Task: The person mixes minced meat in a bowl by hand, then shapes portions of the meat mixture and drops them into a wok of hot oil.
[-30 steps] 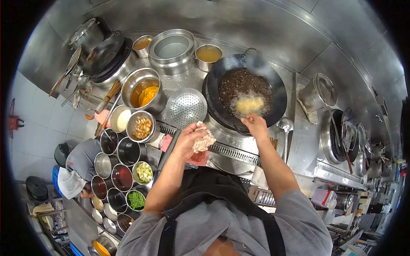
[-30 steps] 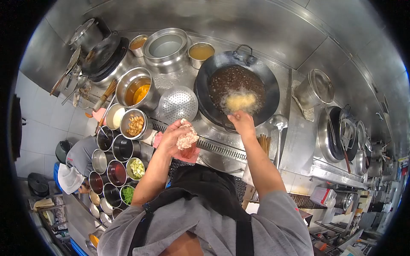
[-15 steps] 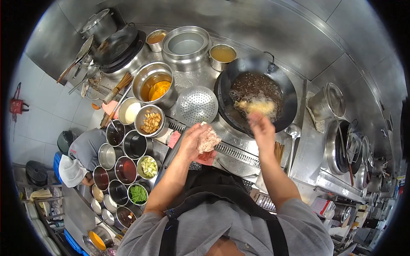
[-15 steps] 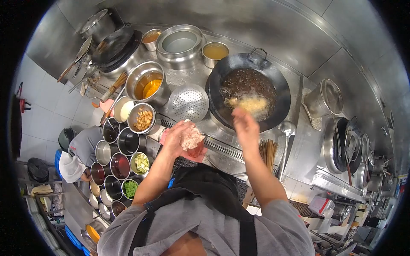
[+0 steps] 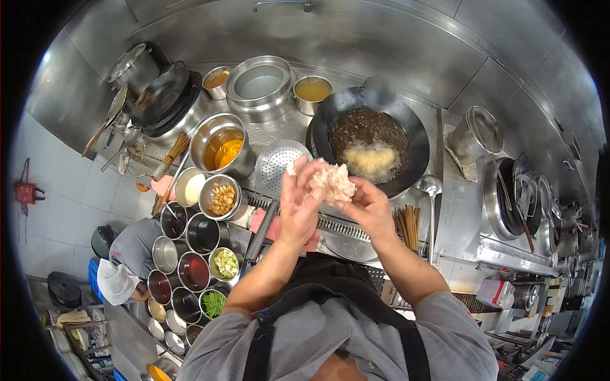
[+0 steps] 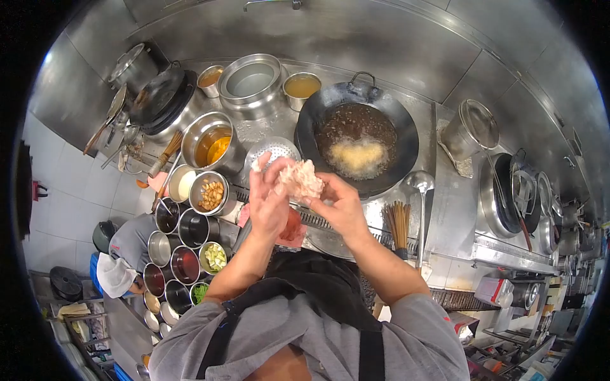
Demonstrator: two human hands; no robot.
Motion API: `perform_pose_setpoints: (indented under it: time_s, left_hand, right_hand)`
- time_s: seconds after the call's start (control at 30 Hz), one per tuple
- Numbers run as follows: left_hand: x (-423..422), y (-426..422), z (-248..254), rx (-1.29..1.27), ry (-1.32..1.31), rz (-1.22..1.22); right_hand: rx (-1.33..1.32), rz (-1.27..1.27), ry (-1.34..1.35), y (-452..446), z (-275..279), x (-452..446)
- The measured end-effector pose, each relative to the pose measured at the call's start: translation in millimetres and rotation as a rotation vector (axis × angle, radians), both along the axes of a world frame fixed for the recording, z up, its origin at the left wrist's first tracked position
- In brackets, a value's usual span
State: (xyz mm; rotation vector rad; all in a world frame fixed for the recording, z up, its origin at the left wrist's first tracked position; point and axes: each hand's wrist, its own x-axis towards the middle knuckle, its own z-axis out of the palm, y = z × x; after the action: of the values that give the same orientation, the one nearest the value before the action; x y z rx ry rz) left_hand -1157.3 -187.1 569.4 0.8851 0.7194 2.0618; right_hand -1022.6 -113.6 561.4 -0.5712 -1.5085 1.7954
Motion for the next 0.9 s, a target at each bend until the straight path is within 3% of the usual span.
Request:
perform_pose_setpoints:
  time_s: [0.07,0.1,0.17,0.33,0.43,0.5,0.7,0.77,0.83,0.9]
  left_hand:
    - [-7,11,3,-0.074,-0.074,-0.001]
    - [-13,15,-2,-0.069,-0.067,0.003]
    - [-23,20,-7,-0.212,-0.089,-0.316]
    - [-16,21,-24,-0.404,-0.074,-0.252]
    - [-15,17,-34,-0.377,-0.169,-0.215]
    - [-14,16,-33,-0.394,-0.185,-0.186]
    - [-11,13,-41,-0.475,-0.123,-0.178]
    - [-10,13,-44,-0.514,-0.084,-0.192]
    - [-10,13,-49,-0.665,0.231,-0.225]
    - [-9,14,-56,-0.653,0.318,-0.238]
  right_hand:
    - [0.264,-0.093,-0.073,10,0,-7]
    - [0.268,-0.09,-0.065,13,9,-9]
    - [0.604,-0.068,-0.301,17,31,-6]
    - [0.674,-0.079,-0.373,21,25,-5]
    - [0.496,-0.084,-0.435,24,8,-1]
    - [0.109,-0.036,-0.327,26,-13,2]
    - [-0.262,-0.057,-0.01,8,-27,-3]
    - [-0.241,-0.053,-0.039,7,-31,-3]
    - [-0.22,-0.048,-0.068,6,-37,-1]
    - [-0.224,-0.026,-0.166,5,-43,4]
